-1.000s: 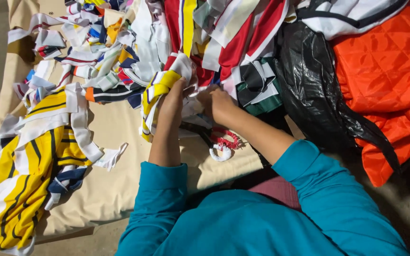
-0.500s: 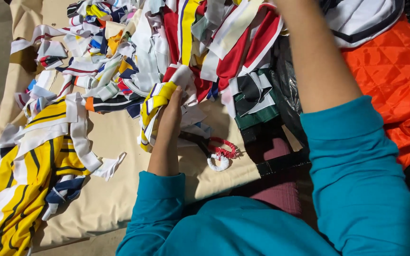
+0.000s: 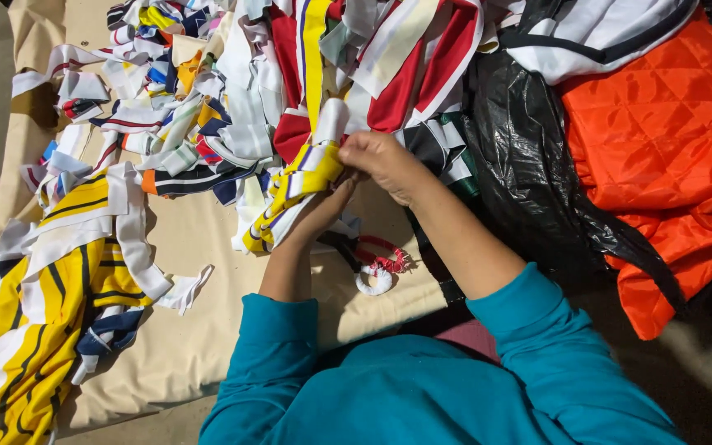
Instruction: A person is cutting long strips of multi-colored fabric scraps into smaller pieces using a pair of scissors on a padded surface.
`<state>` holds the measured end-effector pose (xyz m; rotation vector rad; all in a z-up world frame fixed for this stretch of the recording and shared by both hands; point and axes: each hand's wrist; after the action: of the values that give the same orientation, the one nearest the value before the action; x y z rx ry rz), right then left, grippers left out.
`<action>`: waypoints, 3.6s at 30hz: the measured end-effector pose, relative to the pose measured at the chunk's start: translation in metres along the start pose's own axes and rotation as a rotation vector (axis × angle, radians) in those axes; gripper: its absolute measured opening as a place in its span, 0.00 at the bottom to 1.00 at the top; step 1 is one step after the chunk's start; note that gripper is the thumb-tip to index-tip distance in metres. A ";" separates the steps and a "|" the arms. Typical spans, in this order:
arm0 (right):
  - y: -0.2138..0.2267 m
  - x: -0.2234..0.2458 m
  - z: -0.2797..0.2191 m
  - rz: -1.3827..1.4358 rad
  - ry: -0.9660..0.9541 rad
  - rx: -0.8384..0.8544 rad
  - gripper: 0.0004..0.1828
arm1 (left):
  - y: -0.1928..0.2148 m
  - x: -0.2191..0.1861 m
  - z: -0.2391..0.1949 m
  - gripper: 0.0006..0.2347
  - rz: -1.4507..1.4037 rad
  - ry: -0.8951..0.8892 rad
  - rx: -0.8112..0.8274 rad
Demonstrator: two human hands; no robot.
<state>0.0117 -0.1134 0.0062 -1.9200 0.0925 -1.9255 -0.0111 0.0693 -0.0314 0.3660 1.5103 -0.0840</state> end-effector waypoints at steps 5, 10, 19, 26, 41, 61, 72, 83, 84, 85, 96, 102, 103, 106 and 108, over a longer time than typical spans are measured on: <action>-0.012 0.047 -0.017 0.118 -0.005 -0.080 0.08 | -0.003 0.036 0.020 0.20 -0.039 -0.243 0.007; 0.005 -0.022 -0.006 -0.128 -0.124 0.046 0.11 | 0.003 -0.030 0.007 0.12 0.294 -0.180 -0.061; -0.007 -0.062 -0.005 -0.277 -0.160 -0.033 0.07 | 0.044 -0.133 -0.046 0.18 0.183 -0.268 -0.281; -0.032 -0.017 -0.049 -0.709 0.079 0.097 0.12 | 0.054 -0.080 -0.048 0.31 0.805 0.104 -0.003; -0.067 -0.036 -0.044 -0.535 0.003 0.024 0.17 | 0.020 -0.091 0.005 0.12 0.304 -0.070 -0.352; -0.032 0.014 -0.038 0.731 -0.015 -0.051 0.07 | 0.002 -0.097 -0.039 0.22 0.217 -0.045 -0.093; -0.011 0.001 -0.026 0.551 0.008 -0.288 0.12 | 0.095 -0.105 -0.024 0.17 0.736 -0.528 -0.637; -0.026 -0.001 -0.044 0.217 0.259 -0.127 0.07 | -0.019 -0.079 -0.032 0.44 -0.151 0.114 0.241; -0.030 0.005 -0.046 0.063 0.336 -0.113 0.07 | -0.023 -0.073 -0.028 0.52 -0.329 0.091 0.256; -0.032 0.012 -0.047 0.063 0.336 -0.112 0.07 | -0.022 -0.078 -0.027 0.52 -0.329 0.091 0.254; -0.036 0.013 -0.053 0.043 0.297 -0.217 0.05 | -0.018 -0.086 -0.017 0.21 -1.092 0.077 -0.384; -0.029 0.003 -0.047 -0.021 0.326 -0.184 0.05 | -0.022 -0.078 0.000 0.25 -0.733 0.246 -0.345; -0.026 0.004 -0.046 -0.021 0.329 -0.185 0.05 | -0.022 -0.086 -0.001 0.25 -0.732 0.244 -0.344; -0.010 -0.004 -0.046 -0.083 0.341 -0.236 0.05 | -0.020 -0.090 -0.001 0.25 -0.694 0.227 -0.410; 0.012 -0.018 -0.044 -0.679 0.261 -0.130 0.16 | -0.015 -0.069 0.009 0.21 -0.871 0.156 -0.375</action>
<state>-0.0288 -0.1291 -0.0164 -1.9244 -0.4232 -2.6572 -0.0117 0.0406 0.0334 -0.6150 1.7049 -0.4572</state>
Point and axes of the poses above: each hand's wrist, its own z-axis towards the middle knuckle, its own y-axis out of the back of the hand, x = y × z, and after that the axes turned 7 degrees about z, right-handed
